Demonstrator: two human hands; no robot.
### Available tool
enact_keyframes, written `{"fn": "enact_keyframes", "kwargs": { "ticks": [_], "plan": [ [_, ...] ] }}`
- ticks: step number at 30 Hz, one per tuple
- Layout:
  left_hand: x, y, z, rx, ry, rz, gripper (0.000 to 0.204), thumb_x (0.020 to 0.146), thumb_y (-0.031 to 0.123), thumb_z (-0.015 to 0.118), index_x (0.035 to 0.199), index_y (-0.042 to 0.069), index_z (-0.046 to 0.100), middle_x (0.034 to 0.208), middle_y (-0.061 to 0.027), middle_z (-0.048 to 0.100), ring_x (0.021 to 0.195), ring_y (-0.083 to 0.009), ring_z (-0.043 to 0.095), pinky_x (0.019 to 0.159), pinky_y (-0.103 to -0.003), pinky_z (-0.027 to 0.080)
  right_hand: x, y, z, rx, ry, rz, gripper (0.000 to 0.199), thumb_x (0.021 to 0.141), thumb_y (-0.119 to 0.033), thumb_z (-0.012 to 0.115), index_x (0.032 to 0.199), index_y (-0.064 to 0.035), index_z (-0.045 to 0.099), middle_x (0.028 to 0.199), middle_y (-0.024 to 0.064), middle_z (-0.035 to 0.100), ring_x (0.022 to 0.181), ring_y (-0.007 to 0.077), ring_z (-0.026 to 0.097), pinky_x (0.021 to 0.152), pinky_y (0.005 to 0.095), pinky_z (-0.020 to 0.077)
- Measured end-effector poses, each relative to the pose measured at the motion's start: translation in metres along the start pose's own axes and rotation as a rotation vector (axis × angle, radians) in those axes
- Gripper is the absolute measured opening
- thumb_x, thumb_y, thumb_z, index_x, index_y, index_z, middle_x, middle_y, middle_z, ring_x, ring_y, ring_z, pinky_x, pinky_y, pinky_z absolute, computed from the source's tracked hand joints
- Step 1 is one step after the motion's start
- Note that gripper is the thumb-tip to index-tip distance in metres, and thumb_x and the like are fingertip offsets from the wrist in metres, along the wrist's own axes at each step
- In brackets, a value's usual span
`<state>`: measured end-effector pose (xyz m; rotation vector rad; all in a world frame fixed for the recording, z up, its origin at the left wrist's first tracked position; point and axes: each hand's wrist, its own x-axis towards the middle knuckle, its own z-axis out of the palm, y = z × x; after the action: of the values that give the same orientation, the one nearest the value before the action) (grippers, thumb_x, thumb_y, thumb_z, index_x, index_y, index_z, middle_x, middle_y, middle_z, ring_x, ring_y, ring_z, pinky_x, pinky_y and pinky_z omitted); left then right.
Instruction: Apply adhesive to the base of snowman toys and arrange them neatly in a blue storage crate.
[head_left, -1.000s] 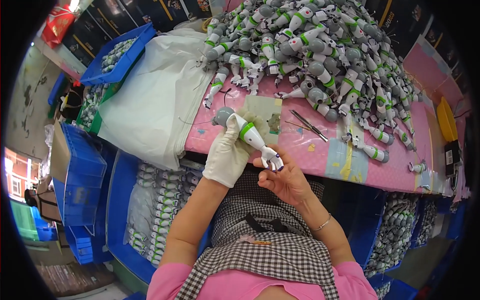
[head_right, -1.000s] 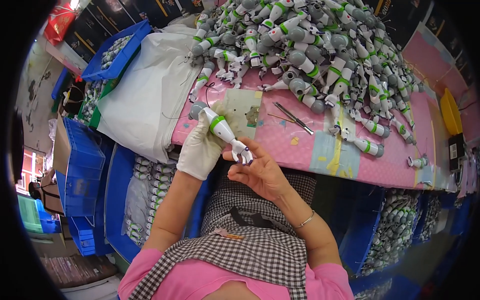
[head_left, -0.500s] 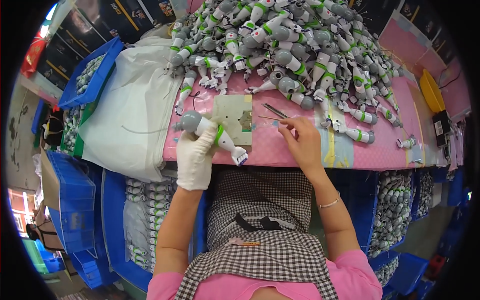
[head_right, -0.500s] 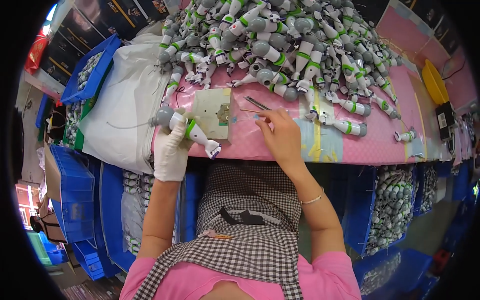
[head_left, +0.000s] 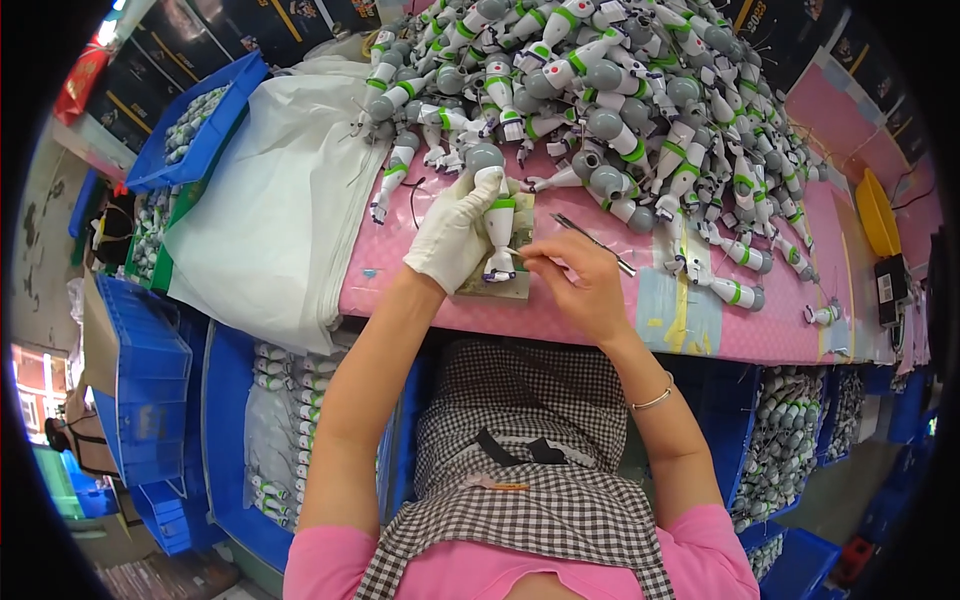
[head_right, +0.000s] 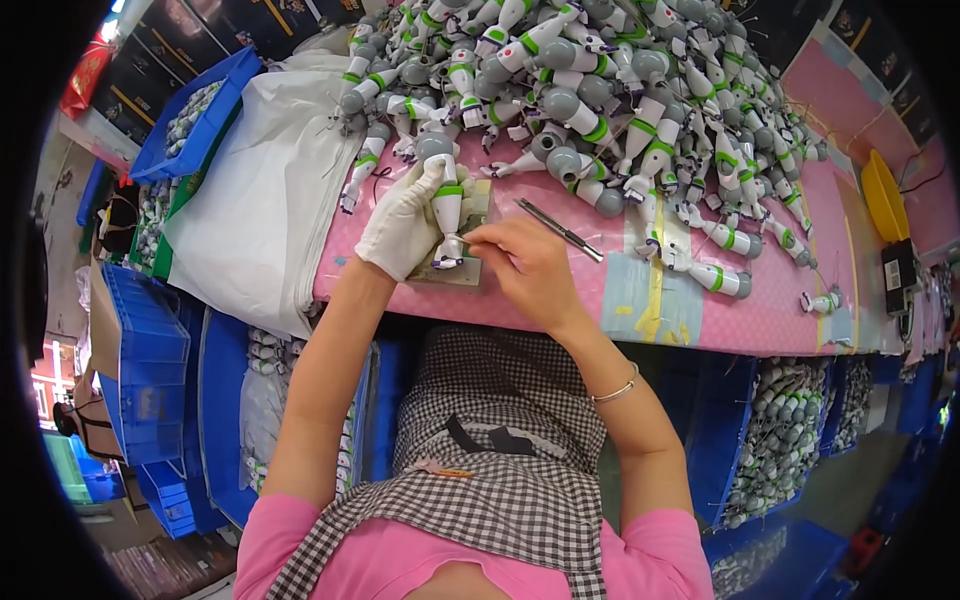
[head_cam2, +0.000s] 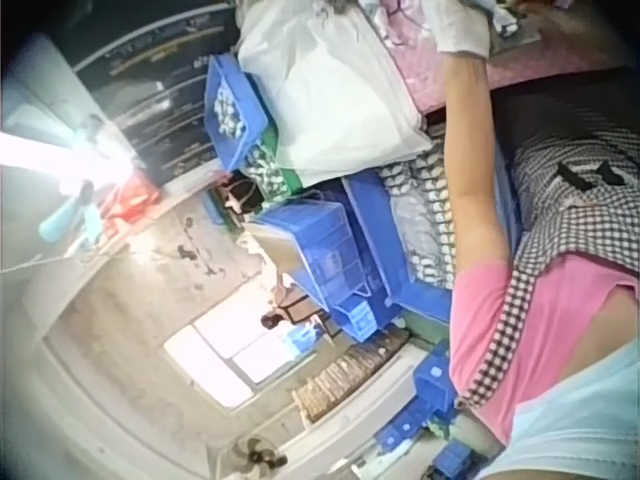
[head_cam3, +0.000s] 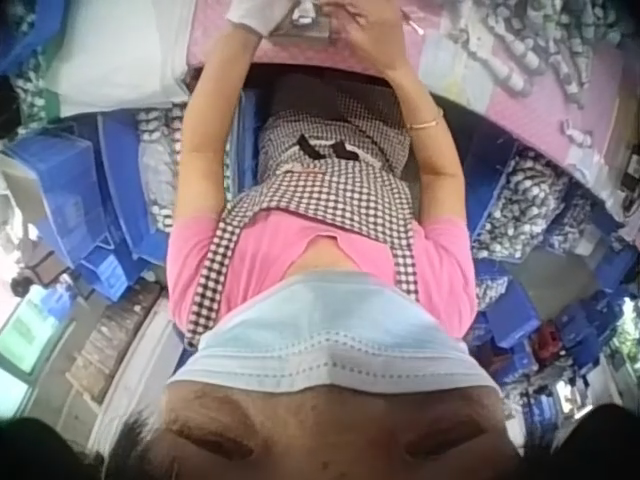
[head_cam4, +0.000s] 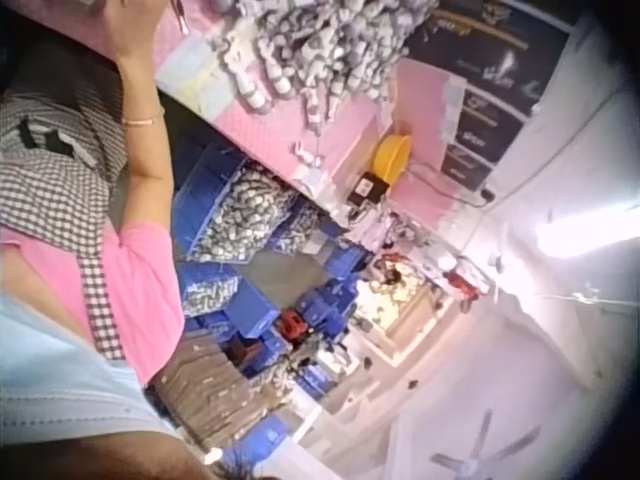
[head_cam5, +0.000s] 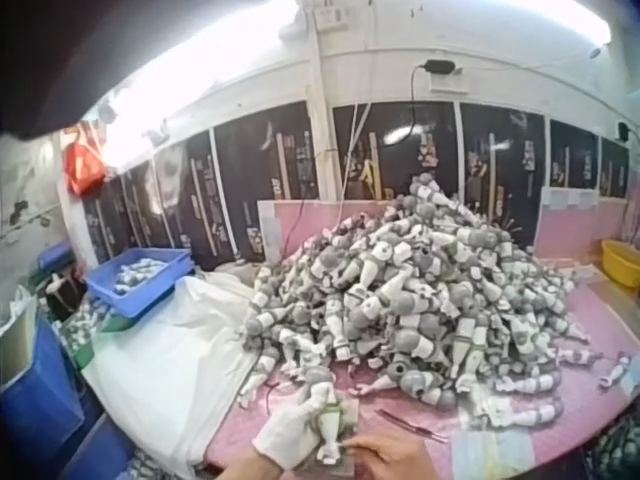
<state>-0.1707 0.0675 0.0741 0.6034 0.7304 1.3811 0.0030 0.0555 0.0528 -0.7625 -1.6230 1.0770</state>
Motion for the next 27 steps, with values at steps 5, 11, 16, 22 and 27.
{"fn": "enact_keyframes", "kwargs": {
  "ticks": [5, 11, 16, 22, 27],
  "plan": [
    [-0.003, 0.000, 0.010, 0.005, 0.081, -0.048, 0.029, 0.093, 0.022, 0.056, 0.116, 0.006, 0.049, 0.100, -0.0079, 0.058, 0.085, -0.0190, 0.059, 0.074, -0.034, 0.051, 0.011, 0.000, -0.010, -0.606, -0.077, -0.463, 0.015, 0.067, -0.004, 0.072, 0.079, -0.0090, 0.064, 0.072, 0.0003, 0.059, 0.069, 0.0196, 0.055, 0.070, 0.0319, 0.0373],
    [0.001, -0.002, 0.013, 0.097, 0.125, -0.020, 0.026, 0.092, 0.020, 0.056, 0.112, 0.004, 0.050, 0.094, -0.0066, 0.059, 0.081, -0.0161, 0.059, 0.069, -0.031, 0.051, 0.004, 0.006, -0.009, -0.630, -0.099, -0.521, 0.017, 0.066, -0.003, 0.071, 0.080, -0.0110, 0.064, 0.071, -0.0005, 0.058, 0.069, 0.0179, 0.055, 0.069, 0.0320, 0.0361],
    [0.002, -0.001, 0.014, 0.073, 0.132, -0.051, 0.023, 0.092, 0.020, 0.056, 0.108, 0.004, 0.051, 0.089, -0.0066, 0.059, 0.074, -0.0149, 0.058, 0.066, -0.030, 0.050, 0.008, 0.009, -0.007, -0.677, -0.033, -0.570, 0.018, 0.065, -0.002, 0.071, 0.080, -0.0104, 0.064, 0.072, -0.0004, 0.057, 0.070, 0.0180, 0.056, 0.069, 0.0316, 0.0364],
    [0.002, -0.001, 0.014, 0.054, 0.126, -0.022, 0.021, 0.092, 0.018, 0.056, 0.108, 0.004, 0.051, 0.087, -0.0065, 0.059, 0.074, -0.0148, 0.058, 0.065, -0.030, 0.050, 0.006, 0.006, -0.005, -0.698, -0.044, -0.570, 0.020, 0.064, -0.001, 0.071, 0.080, -0.0099, 0.064, 0.073, -0.0001, 0.057, 0.071, 0.0185, 0.056, 0.069, 0.0318, 0.0373],
    [0.005, -0.007, 0.012, 0.079, 0.158, 0.008, 0.021, 0.091, 0.019, 0.056, 0.107, 0.004, 0.051, 0.087, -0.0066, 0.059, 0.074, -0.0146, 0.058, 0.065, -0.029, 0.050, 0.003, 0.012, -0.003, -0.693, 0.003, -0.585, 0.019, 0.063, -0.001, 0.070, 0.079, -0.0095, 0.064, 0.073, 0.0006, 0.057, 0.071, 0.0186, 0.056, 0.069, 0.0322, 0.0378]
  ]
}}
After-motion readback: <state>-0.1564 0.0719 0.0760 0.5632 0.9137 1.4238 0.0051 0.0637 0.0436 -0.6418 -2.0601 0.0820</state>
